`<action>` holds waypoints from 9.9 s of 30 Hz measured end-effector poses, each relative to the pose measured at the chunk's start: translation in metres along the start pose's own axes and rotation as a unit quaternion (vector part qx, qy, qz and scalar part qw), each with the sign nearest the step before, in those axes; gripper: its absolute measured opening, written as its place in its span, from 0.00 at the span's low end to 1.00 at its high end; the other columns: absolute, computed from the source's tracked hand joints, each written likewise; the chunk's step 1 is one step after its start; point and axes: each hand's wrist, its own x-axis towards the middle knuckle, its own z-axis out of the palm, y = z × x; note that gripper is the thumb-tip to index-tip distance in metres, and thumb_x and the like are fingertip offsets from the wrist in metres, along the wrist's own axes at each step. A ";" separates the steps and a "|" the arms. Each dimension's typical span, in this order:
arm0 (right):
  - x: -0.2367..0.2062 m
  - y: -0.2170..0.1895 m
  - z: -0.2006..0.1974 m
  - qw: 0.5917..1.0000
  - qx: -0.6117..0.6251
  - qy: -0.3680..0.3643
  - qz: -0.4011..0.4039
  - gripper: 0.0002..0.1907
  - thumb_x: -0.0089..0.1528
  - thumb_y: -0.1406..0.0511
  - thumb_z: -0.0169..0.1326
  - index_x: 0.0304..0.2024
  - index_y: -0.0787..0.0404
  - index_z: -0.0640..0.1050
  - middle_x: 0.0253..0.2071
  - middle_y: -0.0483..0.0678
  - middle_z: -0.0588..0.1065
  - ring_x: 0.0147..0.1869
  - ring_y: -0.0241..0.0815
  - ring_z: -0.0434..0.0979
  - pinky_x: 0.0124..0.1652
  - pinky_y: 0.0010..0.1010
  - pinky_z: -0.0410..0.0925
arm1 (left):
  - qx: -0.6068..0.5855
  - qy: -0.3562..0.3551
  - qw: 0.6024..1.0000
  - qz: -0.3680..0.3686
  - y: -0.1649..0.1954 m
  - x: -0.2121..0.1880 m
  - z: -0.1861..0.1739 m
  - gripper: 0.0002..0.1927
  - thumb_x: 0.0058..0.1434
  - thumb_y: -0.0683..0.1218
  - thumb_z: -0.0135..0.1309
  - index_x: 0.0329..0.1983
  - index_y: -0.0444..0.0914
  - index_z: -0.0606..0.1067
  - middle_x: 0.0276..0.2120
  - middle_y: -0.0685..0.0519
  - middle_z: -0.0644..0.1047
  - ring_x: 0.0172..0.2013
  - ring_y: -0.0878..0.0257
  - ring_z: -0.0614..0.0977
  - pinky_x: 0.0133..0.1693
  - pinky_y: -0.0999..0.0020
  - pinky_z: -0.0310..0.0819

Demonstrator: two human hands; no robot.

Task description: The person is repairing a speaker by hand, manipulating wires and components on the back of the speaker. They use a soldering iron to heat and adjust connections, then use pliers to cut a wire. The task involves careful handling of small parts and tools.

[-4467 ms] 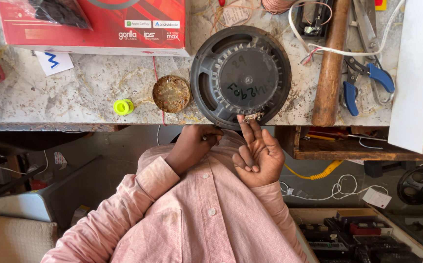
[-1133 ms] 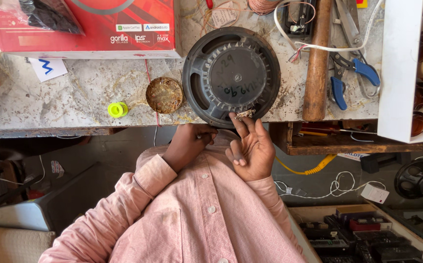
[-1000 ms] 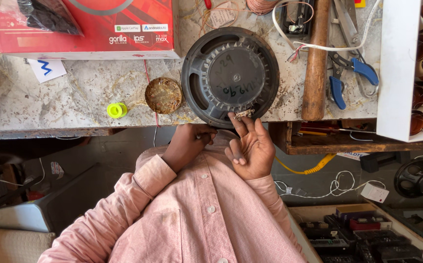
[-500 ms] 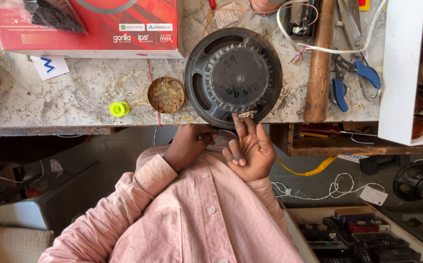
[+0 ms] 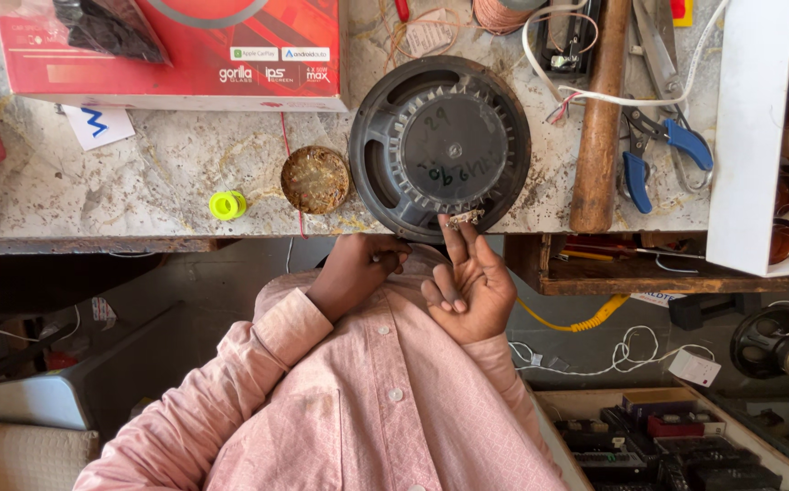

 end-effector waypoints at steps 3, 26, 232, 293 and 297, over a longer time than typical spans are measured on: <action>-0.001 -0.001 0.001 1.000 -0.016 0.012 0.005 0.20 0.74 0.56 0.40 0.64 0.54 0.73 0.70 0.46 0.71 0.18 0.32 0.56 0.24 0.25 0.57 | 0.004 -0.009 1.000 -0.012 -0.003 0.000 0.000 0.10 0.59 0.42 0.59 0.42 0.37 0.84 0.32 0.44 0.84 0.28 0.56 0.86 0.34 0.64 0.80; 0.001 -0.003 0.006 0.998 -0.048 0.042 -0.014 0.20 0.73 0.55 0.40 0.59 0.58 0.74 0.66 0.50 0.73 0.17 0.32 0.56 0.22 0.25 0.56 | 0.007 -0.006 1.000 -0.016 -0.010 0.001 0.004 0.10 0.58 0.41 0.59 0.43 0.37 0.84 0.31 0.44 0.84 0.28 0.57 0.86 0.34 0.64 0.80; -0.131 -0.111 0.009 0.770 -0.598 0.201 -0.098 0.08 0.67 0.68 0.54 0.47 0.66 0.75 0.41 0.50 0.80 0.40 0.37 0.81 0.39 0.26 0.74 | -0.830 0.094 0.549 -0.026 0.030 -0.005 0.110 0.34 0.61 0.34 0.49 0.73 0.30 0.61 0.73 0.40 0.60 0.36 0.64 0.78 0.44 0.67 0.74; -0.010 -0.057 0.117 0.403 -0.865 -0.016 -0.298 0.06 0.65 0.69 0.60 0.45 0.62 0.78 0.38 0.51 0.81 0.32 0.45 0.81 0.31 0.32 0.72 | -0.820 0.067 0.564 -0.069 0.042 -0.015 0.092 0.44 0.47 0.36 0.45 0.73 0.27 0.60 0.75 0.38 0.59 0.12 0.70 0.62 0.29 0.75 0.65; -0.002 -0.050 0.122 0.337 -0.882 -0.044 -0.326 0.05 0.66 0.69 0.59 0.45 0.62 0.78 0.39 0.50 0.81 0.33 0.46 0.82 0.32 0.33 0.72 | -0.824 0.058 0.561 -0.063 0.040 -0.013 0.092 0.44 0.48 0.36 0.46 0.74 0.27 0.59 0.73 0.37 0.62 0.14 0.69 0.64 0.29 0.75 0.65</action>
